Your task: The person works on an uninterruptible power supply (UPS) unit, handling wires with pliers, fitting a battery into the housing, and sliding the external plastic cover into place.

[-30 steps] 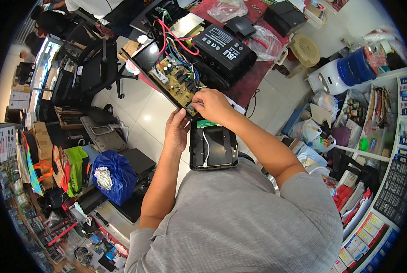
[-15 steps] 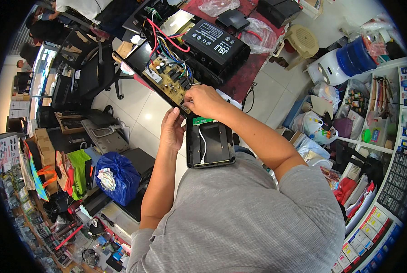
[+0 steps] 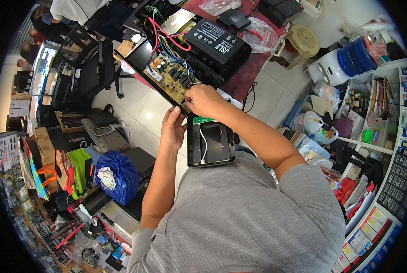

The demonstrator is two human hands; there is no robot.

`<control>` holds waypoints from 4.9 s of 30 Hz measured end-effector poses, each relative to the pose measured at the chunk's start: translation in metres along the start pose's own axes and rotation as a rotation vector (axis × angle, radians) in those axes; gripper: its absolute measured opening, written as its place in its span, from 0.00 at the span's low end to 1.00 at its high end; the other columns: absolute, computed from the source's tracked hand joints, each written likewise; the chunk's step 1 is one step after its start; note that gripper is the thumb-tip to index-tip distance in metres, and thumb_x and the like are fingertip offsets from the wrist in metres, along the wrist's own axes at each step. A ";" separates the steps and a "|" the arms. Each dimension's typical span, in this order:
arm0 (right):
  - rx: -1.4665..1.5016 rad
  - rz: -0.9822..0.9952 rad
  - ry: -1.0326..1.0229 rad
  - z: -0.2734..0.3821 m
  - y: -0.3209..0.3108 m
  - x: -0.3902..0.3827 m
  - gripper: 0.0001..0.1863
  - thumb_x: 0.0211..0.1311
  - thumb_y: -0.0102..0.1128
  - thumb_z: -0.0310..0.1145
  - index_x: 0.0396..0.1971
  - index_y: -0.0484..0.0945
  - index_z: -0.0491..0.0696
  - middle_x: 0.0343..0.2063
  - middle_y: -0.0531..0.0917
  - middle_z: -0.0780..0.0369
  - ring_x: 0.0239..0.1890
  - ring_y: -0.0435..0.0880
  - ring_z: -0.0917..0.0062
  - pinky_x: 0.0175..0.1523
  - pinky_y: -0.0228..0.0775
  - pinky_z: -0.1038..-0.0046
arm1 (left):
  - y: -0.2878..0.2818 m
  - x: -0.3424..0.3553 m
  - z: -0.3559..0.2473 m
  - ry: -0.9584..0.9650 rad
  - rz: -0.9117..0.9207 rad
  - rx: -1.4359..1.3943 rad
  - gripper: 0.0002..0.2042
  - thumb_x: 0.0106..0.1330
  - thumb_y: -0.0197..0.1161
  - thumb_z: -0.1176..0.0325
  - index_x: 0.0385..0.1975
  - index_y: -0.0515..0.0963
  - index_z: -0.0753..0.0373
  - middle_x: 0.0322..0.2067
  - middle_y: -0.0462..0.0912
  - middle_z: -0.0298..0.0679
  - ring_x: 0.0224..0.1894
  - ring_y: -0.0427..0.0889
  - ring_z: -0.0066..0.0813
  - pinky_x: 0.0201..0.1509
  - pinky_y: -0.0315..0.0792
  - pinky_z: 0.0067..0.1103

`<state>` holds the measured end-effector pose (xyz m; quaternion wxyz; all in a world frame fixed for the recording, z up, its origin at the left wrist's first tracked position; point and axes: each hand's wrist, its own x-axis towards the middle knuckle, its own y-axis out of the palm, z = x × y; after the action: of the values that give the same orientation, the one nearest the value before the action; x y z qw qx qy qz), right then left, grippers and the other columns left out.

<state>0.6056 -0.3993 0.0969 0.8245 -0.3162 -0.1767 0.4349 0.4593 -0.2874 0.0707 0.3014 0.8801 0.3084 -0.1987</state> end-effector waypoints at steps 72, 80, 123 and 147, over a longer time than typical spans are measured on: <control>-0.128 0.076 0.140 0.016 -0.007 0.007 0.10 0.47 0.67 0.34 0.27 0.87 0.43 0.29 0.87 0.49 0.36 0.87 0.54 0.44 0.80 0.58 | -0.007 0.003 0.001 -0.009 0.071 -0.010 0.29 0.62 0.71 0.50 0.56 0.69 0.60 0.47 0.80 0.32 0.49 0.76 0.24 0.52 0.70 0.35; -0.121 0.087 0.161 0.011 -0.004 0.010 0.10 0.49 0.68 0.35 0.29 0.87 0.45 0.28 0.87 0.52 0.35 0.87 0.55 0.43 0.79 0.58 | -0.004 0.002 0.000 -0.001 0.051 0.044 0.28 0.60 0.70 0.44 0.52 0.73 0.57 0.48 0.81 0.32 0.52 0.74 0.28 0.57 0.67 0.39; 0.158 -0.493 -0.658 -0.016 -0.013 -0.075 0.09 0.46 0.71 0.24 0.30 0.86 0.51 0.32 0.85 0.66 0.32 0.85 0.72 0.36 0.77 0.71 | 0.047 -0.071 -0.026 -0.084 0.126 0.319 0.08 0.69 0.64 0.67 0.39 0.79 0.66 0.31 0.85 0.39 0.24 0.81 0.20 0.27 0.75 0.16; 0.420 -0.218 -0.256 0.002 -0.015 -0.066 0.04 0.56 0.68 0.25 0.29 0.82 0.42 0.25 0.81 0.57 0.28 0.80 0.65 0.34 0.70 0.67 | 0.027 -0.069 -0.009 0.139 0.094 0.477 0.09 0.70 0.65 0.66 0.42 0.77 0.63 0.31 0.81 0.31 0.30 0.78 0.16 0.32 0.73 0.15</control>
<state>0.5762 -0.4595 0.1077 0.8849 -0.0599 -0.2183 0.4071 0.4282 -0.3281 0.1250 0.0723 0.9511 0.2317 -0.1908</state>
